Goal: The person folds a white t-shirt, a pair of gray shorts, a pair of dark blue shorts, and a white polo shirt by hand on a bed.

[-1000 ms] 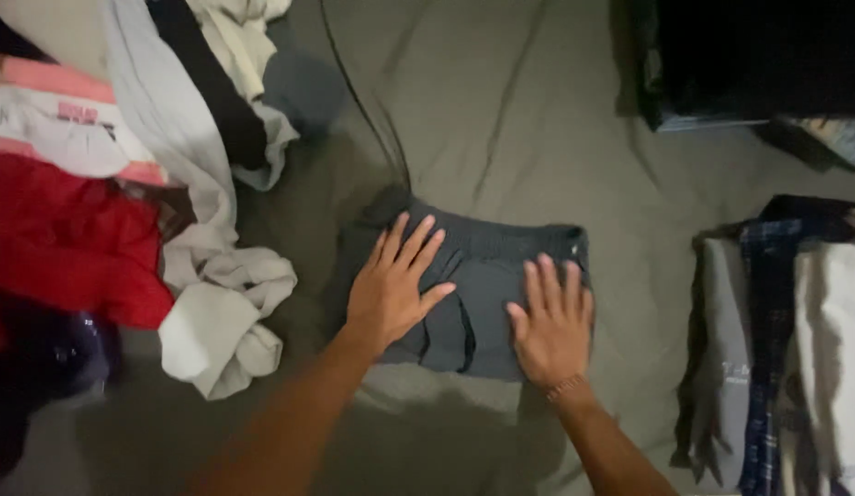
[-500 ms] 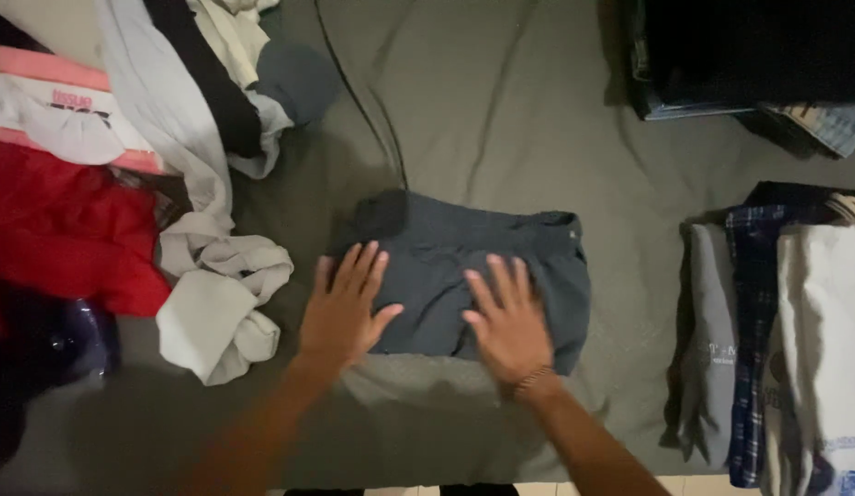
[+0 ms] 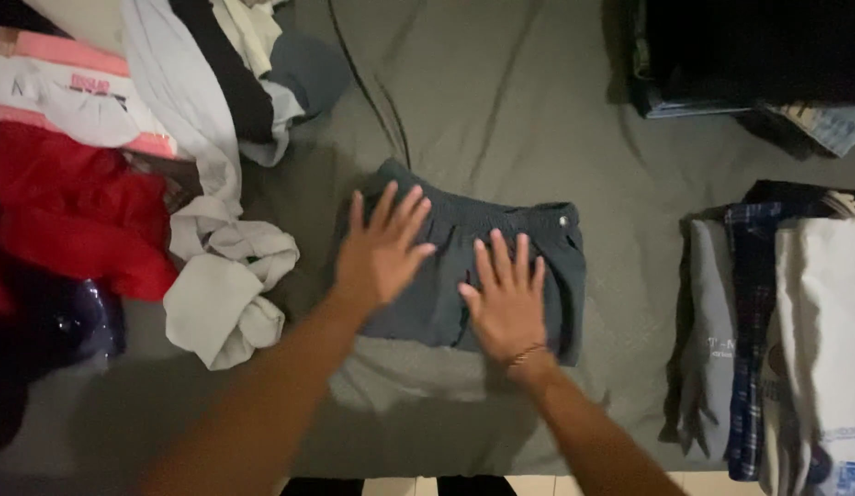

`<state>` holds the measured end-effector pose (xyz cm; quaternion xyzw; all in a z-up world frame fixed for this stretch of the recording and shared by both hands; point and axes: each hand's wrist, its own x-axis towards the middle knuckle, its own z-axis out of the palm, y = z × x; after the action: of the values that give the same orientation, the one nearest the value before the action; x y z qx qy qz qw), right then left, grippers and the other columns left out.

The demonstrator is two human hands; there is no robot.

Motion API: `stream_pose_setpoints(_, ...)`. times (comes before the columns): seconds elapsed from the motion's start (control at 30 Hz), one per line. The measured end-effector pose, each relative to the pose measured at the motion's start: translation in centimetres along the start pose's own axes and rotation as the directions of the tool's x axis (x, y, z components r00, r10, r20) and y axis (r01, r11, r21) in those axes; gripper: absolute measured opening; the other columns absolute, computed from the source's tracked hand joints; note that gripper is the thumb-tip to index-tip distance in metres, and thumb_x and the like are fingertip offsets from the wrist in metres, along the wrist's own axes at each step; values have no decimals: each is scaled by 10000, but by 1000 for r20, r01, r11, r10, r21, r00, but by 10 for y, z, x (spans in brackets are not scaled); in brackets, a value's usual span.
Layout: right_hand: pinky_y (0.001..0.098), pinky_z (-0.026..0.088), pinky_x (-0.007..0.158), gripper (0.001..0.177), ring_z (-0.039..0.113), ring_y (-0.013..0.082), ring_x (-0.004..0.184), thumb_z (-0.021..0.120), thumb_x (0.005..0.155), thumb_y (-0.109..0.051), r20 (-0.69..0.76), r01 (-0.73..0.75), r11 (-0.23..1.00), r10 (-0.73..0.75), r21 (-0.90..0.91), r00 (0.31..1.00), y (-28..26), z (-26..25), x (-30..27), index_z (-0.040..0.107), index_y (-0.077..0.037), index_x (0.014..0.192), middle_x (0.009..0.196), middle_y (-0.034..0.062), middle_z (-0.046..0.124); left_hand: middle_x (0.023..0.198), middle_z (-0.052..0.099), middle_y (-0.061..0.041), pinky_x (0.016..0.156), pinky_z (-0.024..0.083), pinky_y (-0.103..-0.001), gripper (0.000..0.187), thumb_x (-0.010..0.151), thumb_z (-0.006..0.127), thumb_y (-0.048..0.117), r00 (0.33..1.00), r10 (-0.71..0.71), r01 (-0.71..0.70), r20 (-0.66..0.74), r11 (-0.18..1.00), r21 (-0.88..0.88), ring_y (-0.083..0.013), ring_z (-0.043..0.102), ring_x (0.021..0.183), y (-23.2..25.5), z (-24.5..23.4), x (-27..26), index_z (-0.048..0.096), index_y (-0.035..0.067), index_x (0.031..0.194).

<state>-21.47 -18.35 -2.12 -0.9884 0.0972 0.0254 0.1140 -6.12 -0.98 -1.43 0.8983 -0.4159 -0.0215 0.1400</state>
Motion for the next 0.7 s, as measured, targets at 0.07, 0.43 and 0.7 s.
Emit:
stream_pose_setpoints(0.07, 612, 133, 1194, 649, 143, 400, 1516, 398, 1017, -462, 72, 7, 1000, -6, -9, 997, 30, -2, -22, 372, -108, 1559, 1661, 110, 223, 1643, 360, -45, 1226, 159, -619, 695, 977, 549, 515, 993, 112, -109, -28, 989, 101, -297, 267, 1531, -22, -2, 0, 474, 121, 1545)
stream_pose_setpoints(0.43, 600, 182, 1243, 598, 244, 404, 1565, 343, 1108, -485, -144, 307, 930, -282, 202, 948, 62, -51, -44, 398, -78, 1542, 1663, 91, 319, 1599, 372, -186, 1218, 185, -553, 669, 981, 578, 392, 954, 191, -152, 231, 973, -175, -400, 272, 1504, 104, -23, -26, 469, -17, 1500)
stream_pose_setpoints(0.7, 645, 216, 1148, 657, 247, 397, 1488, 503, 924, -505, 351, 783, 608, -767, 130, 537, 29, -30, 53, 476, -181, 1495, 1608, 82, 384, 1669, 267, -49, 1226, 85, -613, 623, 996, 450, 567, 865, 142, -110, 481, 989, -95, -309, 143, 1551, 89, 25, -83, 446, 169, 1476)
